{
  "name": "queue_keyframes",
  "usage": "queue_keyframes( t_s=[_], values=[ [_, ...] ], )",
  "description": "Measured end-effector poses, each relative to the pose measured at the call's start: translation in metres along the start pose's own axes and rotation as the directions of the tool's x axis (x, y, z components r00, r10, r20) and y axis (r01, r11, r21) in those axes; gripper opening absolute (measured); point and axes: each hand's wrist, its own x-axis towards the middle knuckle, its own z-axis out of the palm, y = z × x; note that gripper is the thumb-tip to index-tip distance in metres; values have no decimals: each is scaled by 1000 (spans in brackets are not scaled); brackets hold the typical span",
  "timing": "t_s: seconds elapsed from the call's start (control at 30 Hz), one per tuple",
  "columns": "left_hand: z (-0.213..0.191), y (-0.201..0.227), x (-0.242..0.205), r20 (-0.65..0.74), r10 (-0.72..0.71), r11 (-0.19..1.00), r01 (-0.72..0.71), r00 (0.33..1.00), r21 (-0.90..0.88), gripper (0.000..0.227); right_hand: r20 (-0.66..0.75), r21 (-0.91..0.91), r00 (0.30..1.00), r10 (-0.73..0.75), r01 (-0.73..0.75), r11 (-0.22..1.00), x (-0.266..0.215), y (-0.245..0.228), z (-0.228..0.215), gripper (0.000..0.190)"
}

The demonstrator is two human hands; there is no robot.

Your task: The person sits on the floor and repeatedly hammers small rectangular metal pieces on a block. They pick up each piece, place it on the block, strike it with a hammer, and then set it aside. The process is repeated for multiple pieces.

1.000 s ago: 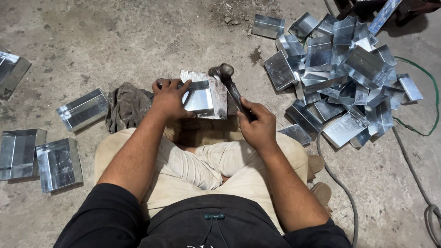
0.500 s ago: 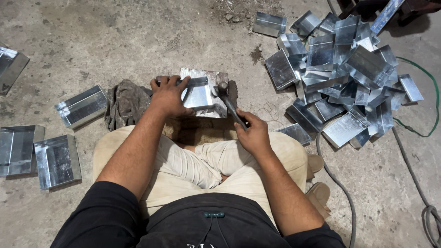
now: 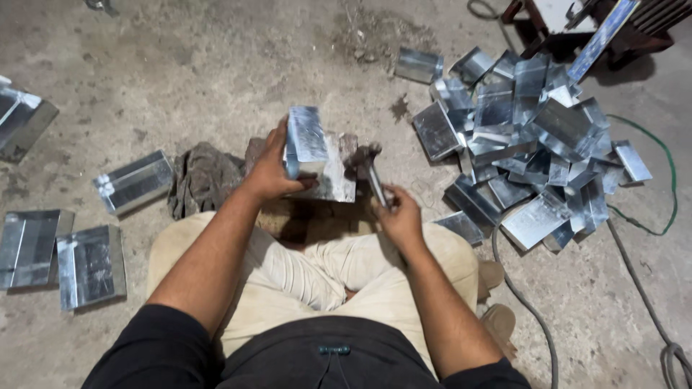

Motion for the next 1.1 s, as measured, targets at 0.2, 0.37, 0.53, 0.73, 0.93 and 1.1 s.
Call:
queue_keyframes(
  t_s=[0.2, 0.37, 0.53, 0.73, 0.93, 1.1],
  values=[
    [7, 12, 1, 182, -141, 989, 147, 973, -23, 141, -96, 69, 991, -94, 101, 992, 8, -107, -47, 53],
    [13, 4, 0, 184, -80, 996, 84, 980, -18, 142, -235, 102, 895, -380, 411, 906, 22, -146, -47, 40],
    [16, -1, 0, 127, -1, 1000, 4, 992, -22, 142, 53, -121, 964, -260, 265, 957, 35, -154, -33, 45],
    [-8, 47, 2, 174, -387, 888, 315, 906, 334, 141, -20, -128, 1000, -16, 14, 992, 23, -103, -17, 51],
    [-14, 35, -5, -66, -150, 761, 158, 986, 630, 127, 164, 61, 956, 242, -255, 965, -3, 11, 36, 46],
    [-8, 24, -8, -153, -82, 733, 164, 985, 660, 123, 189, -213, 980, 58, -16, 977, -2, 37, 45, 49]
  ],
)
